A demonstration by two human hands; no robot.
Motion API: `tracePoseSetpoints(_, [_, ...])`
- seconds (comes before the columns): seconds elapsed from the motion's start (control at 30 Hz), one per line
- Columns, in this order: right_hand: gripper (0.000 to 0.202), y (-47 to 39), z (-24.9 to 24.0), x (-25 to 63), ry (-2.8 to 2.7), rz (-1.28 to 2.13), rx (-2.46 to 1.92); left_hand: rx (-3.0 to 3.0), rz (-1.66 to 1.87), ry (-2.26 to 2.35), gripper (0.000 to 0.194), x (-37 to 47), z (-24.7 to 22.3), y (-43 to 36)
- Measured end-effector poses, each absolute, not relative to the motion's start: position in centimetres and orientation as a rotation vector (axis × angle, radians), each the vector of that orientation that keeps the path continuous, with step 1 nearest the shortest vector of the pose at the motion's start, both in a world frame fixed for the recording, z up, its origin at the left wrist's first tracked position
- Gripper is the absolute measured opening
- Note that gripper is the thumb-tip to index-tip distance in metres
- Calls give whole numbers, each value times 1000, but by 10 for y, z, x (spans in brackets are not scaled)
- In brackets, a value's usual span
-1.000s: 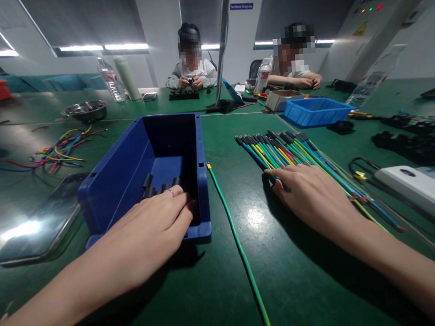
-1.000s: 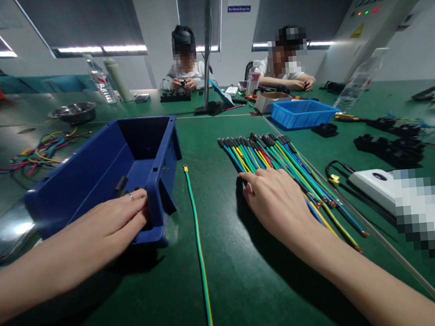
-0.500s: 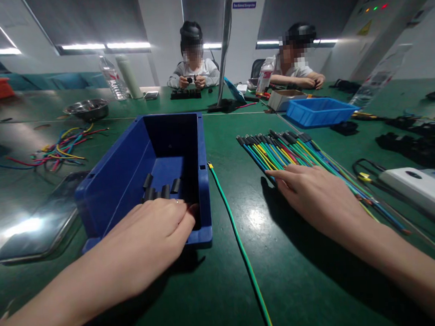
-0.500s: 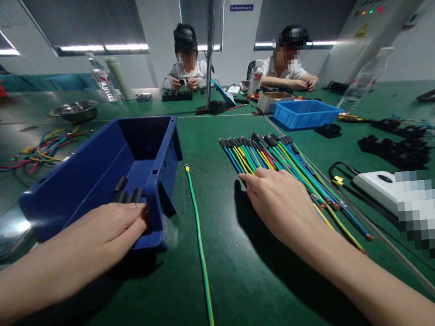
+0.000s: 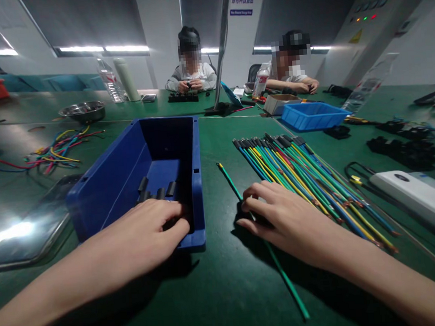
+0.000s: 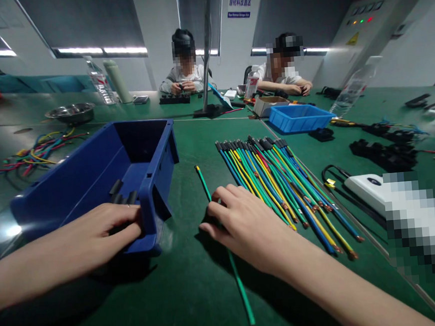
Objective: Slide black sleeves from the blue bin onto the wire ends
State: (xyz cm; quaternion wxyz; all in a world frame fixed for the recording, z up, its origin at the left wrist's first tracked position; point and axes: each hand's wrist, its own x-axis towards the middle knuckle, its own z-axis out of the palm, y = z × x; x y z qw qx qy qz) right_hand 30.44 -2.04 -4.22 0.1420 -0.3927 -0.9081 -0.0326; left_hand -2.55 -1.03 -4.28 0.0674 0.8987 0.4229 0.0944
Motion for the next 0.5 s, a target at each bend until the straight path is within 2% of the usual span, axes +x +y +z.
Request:
tracePoseSetpoints(0.1, [15,-14,-40,315,-2560,82,-1260,2781,246,1203,50,-31,-35,-11])
tracePoseSetpoints(0.2, [16,-15,-42,319,-2485,212,-1354,2692,266,1245,58,-33,-29,-10])
tracePoseSetpoints(0.4, [30,-25,-51,318,-2388,227,-1432,2310,278,1490,112,-13,-10,-7])
tracePoseSetpoints(0.43, [31,-26,-51,317,-2382,222,-1438,2276,309,1489,114,-9,-6,-6])
tracePoseSetpoints(0.5, [32,-25,-49,317,-2386,190,-1429,2197,362,1426,104,-3,4,-4])
